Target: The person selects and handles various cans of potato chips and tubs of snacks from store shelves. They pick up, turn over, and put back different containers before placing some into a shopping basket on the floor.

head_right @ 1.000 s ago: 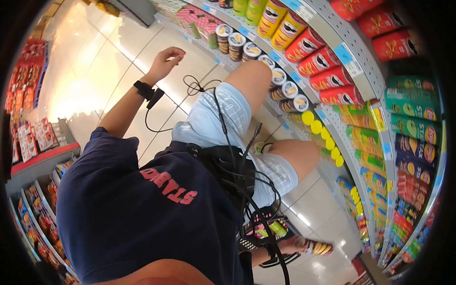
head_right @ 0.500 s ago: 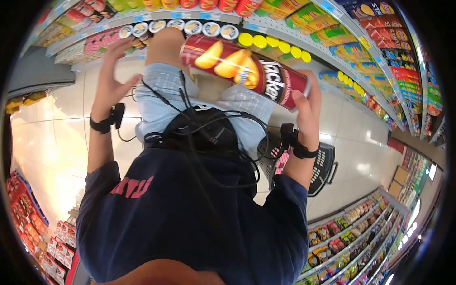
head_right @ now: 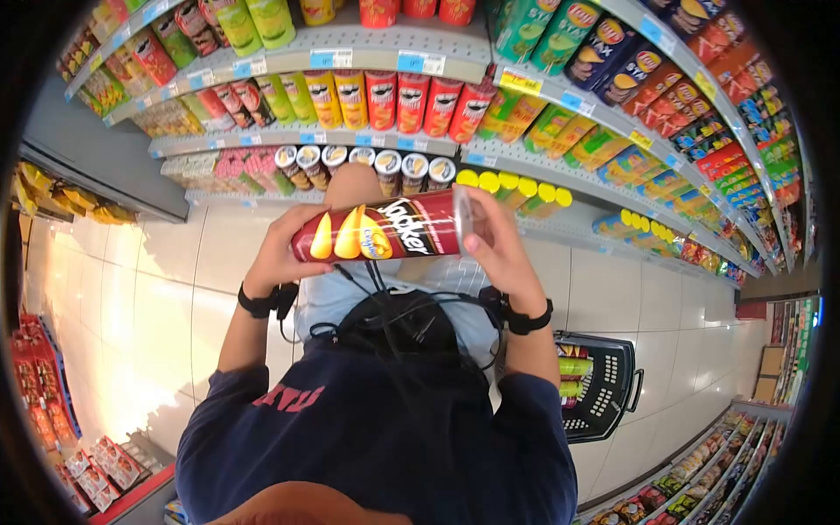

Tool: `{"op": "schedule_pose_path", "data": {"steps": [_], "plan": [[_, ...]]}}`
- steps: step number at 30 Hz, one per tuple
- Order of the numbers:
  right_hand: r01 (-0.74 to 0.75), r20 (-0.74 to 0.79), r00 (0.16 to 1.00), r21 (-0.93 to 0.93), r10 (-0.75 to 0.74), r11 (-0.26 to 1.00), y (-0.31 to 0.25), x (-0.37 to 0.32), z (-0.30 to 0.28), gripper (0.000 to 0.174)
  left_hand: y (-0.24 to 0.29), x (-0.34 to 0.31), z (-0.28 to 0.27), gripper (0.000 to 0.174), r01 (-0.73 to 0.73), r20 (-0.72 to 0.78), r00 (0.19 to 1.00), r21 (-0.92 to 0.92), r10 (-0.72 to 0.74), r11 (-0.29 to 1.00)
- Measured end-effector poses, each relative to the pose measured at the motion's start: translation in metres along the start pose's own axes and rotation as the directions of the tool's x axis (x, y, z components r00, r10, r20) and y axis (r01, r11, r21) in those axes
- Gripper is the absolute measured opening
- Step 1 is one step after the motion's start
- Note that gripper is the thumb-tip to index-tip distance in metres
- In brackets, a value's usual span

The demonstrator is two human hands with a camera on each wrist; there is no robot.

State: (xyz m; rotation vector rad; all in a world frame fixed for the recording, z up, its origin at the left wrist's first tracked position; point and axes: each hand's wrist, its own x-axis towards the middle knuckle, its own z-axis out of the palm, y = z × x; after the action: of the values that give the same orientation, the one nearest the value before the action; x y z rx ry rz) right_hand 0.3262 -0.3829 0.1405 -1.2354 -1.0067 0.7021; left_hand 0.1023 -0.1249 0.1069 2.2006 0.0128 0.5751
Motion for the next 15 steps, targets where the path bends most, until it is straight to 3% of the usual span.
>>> {"op": "schedule_pose_path", "data": {"steps": [3, 4, 6, 7, 9, 10, 12, 13, 15], "plan": [[-0.070, 0.036, 0.997, 0.081, 0.068, 0.994, -0.012, -0.017, -0.012, 0.076, -0.006, -0.007, 0.000, 0.083, -0.003, -0.050, 0.999, -0.054, 0.001, 0.999], [-0.054, 0.039, 0.998, 0.072, 0.051, 0.996, -0.013, -0.021, -0.016, 0.076, -0.012, -0.009, 0.002, 0.083, 0.007, -0.137, 0.990, -0.148, -0.027, 0.989], [-0.060, -0.085, 0.995, -0.017, 0.058, 0.998, -0.011, -0.030, -0.023, 0.071, -0.023, -0.012, 0.003, 0.085, 0.030, -0.249, 0.961, -0.325, -0.116, 0.945], [-0.054, -0.070, 0.996, -0.017, 0.053, 0.998, -0.009, -0.035, -0.029, 0.071, -0.028, -0.011, 0.004, 0.085, 0.028, -0.264, 0.958, -0.318, -0.116, 0.948], [-0.106, -0.213, 0.973, -0.051, 0.092, 0.993, -0.002, -0.048, -0.038, 0.062, -0.037, -0.010, 0.007, 0.087, -0.001, -0.471, 0.857, -0.405, -0.208, 0.914], [-0.112, -0.183, 0.978, -0.048, 0.101, 0.993, 0.003, -0.056, -0.042, 0.062, -0.045, -0.010, 0.007, 0.087, 0.025, -0.505, 0.823, -0.424, -0.259, 0.905], [-0.122, -0.336, 0.938, -0.101, 0.082, 0.987, 0.011, -0.070, -0.048, 0.054, -0.043, -0.006, 0.002, 0.082, 0.047, -0.563, 0.756, -0.463, -0.334, 0.885], [-0.121, -0.301, 0.950, -0.106, 0.084, 0.987, 0.016, -0.078, -0.049, 0.054, -0.050, -0.006, 0.001, 0.079, 0.047, -0.583, 0.727, -0.484, -0.362, 0.874], [-0.149, -0.407, 0.907, -0.080, 0.105, 0.986, 0.022, -0.090, -0.056, 0.048, -0.061, -0.005, -0.002, 0.073, 0.026, -0.611, 0.679, -0.532, -0.406, 0.846]]}}
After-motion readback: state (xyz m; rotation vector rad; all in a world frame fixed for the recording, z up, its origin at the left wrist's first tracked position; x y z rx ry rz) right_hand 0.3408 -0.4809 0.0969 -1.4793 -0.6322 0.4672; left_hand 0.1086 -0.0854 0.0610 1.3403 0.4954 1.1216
